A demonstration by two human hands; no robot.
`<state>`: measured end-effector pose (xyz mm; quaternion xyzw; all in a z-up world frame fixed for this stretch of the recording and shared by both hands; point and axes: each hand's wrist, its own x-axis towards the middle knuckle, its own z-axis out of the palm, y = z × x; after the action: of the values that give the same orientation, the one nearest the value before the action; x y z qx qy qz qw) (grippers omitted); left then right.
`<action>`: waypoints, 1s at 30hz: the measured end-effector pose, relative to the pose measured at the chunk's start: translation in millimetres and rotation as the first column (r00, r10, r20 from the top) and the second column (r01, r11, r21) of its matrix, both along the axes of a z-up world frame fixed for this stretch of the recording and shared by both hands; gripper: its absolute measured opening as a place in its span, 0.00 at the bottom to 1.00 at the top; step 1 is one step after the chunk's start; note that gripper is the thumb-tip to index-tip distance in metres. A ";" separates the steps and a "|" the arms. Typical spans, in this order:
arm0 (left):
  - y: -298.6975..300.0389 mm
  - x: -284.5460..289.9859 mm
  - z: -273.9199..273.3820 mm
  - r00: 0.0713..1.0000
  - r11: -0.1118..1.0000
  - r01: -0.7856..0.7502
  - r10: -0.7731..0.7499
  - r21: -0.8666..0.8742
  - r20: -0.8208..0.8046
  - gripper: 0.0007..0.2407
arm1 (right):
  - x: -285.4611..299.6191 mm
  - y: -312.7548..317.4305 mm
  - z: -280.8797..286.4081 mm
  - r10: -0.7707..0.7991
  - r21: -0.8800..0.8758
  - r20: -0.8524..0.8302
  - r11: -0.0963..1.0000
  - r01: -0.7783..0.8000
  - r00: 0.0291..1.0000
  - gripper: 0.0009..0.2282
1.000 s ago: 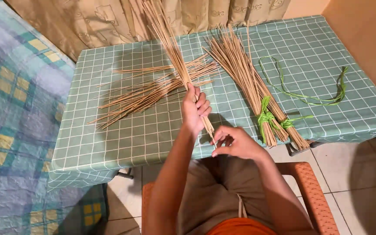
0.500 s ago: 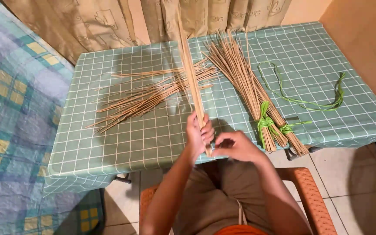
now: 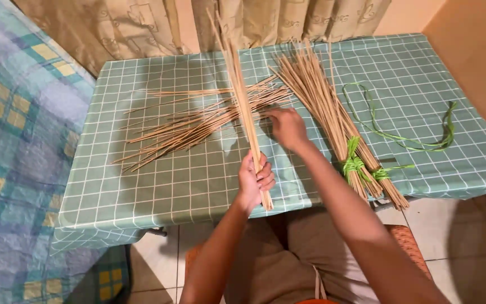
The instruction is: The person is picking up thin wooden sticks from a table and aligning them into a neat bundle.
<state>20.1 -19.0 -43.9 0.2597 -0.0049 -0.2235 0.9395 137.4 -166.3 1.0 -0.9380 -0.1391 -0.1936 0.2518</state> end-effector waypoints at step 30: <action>0.7 -0.9 -1.1 0.997 0.999 0.052 -0.053 0.007 0.052 0.22 | -222.4 -129.5 68.8 -0.382 -0.451 -0.223 0.856 0.252 0.897 0.07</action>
<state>19.2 -18.3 -45.1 0.2677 -0.0356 -0.2413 0.9321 -85.0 -295.9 69.8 -0.9979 0.0224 -0.0520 0.0313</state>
